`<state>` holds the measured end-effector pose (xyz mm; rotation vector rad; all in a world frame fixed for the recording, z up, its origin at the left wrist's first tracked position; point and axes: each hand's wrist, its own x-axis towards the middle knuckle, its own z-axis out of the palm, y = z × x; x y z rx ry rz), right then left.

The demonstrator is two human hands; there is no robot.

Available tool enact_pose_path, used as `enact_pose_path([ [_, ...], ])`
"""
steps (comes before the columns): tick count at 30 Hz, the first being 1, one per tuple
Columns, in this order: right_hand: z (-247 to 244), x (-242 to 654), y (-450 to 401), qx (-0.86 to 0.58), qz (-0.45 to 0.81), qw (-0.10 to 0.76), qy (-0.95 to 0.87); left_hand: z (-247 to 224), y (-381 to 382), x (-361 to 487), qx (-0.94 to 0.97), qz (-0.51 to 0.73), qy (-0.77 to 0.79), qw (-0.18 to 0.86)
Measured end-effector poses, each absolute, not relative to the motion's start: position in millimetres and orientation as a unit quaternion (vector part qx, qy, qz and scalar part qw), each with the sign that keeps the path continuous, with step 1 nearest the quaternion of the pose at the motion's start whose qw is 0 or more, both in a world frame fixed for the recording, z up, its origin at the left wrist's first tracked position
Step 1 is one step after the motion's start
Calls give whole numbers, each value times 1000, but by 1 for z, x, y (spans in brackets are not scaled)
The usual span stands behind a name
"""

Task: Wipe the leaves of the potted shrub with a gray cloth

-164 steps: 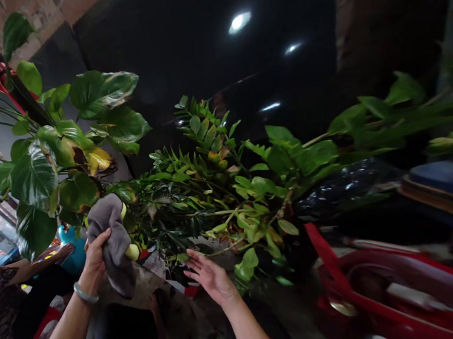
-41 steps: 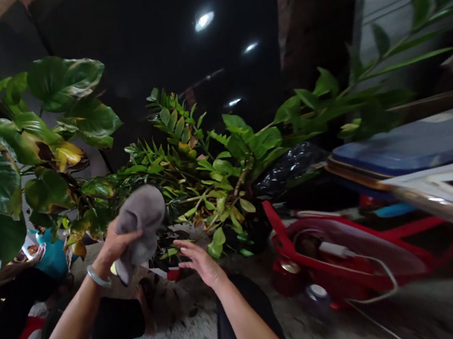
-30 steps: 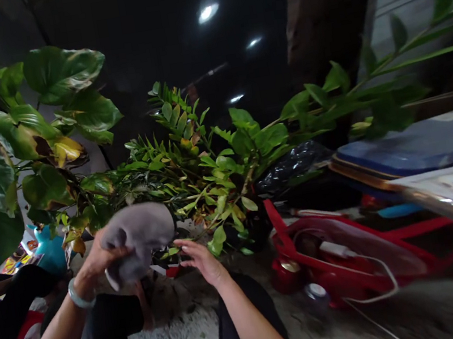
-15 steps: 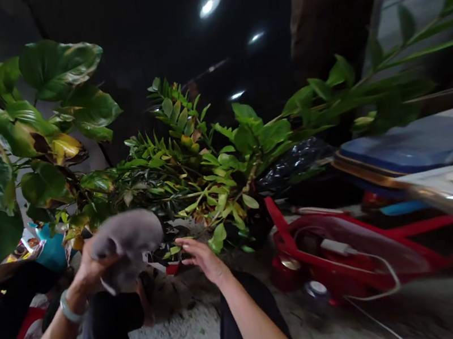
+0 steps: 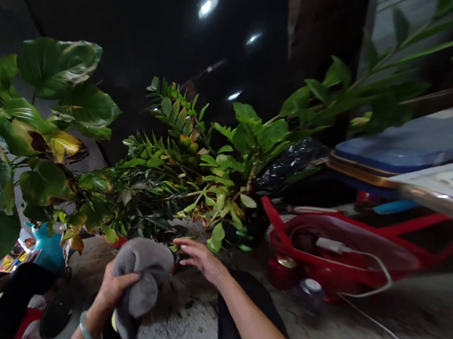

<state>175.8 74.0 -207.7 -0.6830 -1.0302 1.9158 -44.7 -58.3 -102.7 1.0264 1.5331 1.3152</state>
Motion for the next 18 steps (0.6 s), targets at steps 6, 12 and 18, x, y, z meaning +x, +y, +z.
enact_pose_path([
  [6, -207, 172, 75, -268, 767, 421, -403, -19, -10, -68, 339, 699, 595, 203],
  [12, -208, 168, 71, -281, 750, 437, -410, -104, -20, -53, 423, 551, 637, 333],
  [18, -210, 176, 74, -274, 754, 431, -413, -82, -44, -63, 464, 557, 611, 319],
])
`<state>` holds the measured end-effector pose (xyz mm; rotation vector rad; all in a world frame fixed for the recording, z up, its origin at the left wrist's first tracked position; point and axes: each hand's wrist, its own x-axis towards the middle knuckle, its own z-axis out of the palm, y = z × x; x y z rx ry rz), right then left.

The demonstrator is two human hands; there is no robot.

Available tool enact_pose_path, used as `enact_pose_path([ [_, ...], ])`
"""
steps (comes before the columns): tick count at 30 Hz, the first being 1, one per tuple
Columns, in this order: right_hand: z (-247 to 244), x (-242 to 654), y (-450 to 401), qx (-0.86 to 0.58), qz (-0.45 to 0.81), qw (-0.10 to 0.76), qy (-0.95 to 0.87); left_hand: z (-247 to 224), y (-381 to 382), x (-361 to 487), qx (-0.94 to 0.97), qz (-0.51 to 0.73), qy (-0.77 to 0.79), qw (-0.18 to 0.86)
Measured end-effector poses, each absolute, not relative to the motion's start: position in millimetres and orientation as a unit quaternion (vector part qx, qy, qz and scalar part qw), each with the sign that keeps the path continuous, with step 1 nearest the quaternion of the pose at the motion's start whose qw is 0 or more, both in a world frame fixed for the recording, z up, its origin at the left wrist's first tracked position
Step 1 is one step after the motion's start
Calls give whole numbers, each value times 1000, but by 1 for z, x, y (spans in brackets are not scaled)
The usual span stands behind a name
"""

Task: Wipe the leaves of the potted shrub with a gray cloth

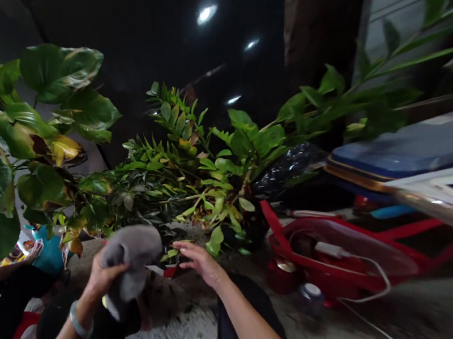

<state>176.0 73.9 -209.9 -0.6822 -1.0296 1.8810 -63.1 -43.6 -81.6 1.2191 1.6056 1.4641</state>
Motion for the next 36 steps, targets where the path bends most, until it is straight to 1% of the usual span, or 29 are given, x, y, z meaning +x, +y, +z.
enact_pose_path([
  [3, -210, 174, 75, -277, 759, 428, -406, -36, -17, -75, 395, 664, 605, 194],
  [5, -209, 172, 74, -280, 760, 425, -404, -28, 1, -77, 357, 699, 601, 148],
  [6, -209, 170, 74, -281, 760, 424, -405, -34, 6, -74, 347, 699, 605, 155],
  [7, -209, 169, 73, -283, 758, 427, -404, -47, 7, -70, 343, 687, 614, 183],
  [10, -208, 169, 72, -290, 751, 435, -404, -102, -10, -51, 353, 598, 641, 327],
  [12, -208, 172, 72, -292, 749, 433, -407, -131, -32, -39, 356, 550, 643, 396],
  [14, -208, 175, 73, -287, 751, 428, -413, -136, -49, -33, 363, 540, 635, 416],
  [15, -207, 176, 74, -283, 753, 426, -415, -129, -52, -32, 373, 545, 631, 407],
  [17, -207, 177, 74, -276, 757, 426, -412, -100, -46, -32, 405, 569, 621, 354],
  [20, -205, 174, 75, -277, 761, 430, -399, -46, -8, -35, 460, 616, 595, 234],
  [21, -205, 172, 75, -281, 761, 430, -395, -34, 7, -36, 469, 638, 581, 189],
  [23, -205, 170, 74, -291, 761, 428, -391, -24, 36, -36, 494, 649, 559, 149],
  [26, -206, 169, 74, -300, 753, 433, -393, -44, 51, -35, 552, 585, 567, 177],
  [29, -209, 171, 75, -293, 753, 444, -387, -71, 30, -32, 632, 453, 568, 270],
  [31, -211, 173, 76, -284, 760, 446, -378, -72, 9, -28, 667, 386, 543, 333],
  [33, -212, 175, 77, -274, 765, 443, -377, -55, -2, -24, 666, 382, 531, 357],
  [34, -212, 176, 77, -271, 766, 440, -382, -42, -1, -22, 655, 407, 533, 349],
  [36, -211, 177, 77, -272, 765, 430, -395, -16, 12, -18, 618, 490, 537, 302],
])
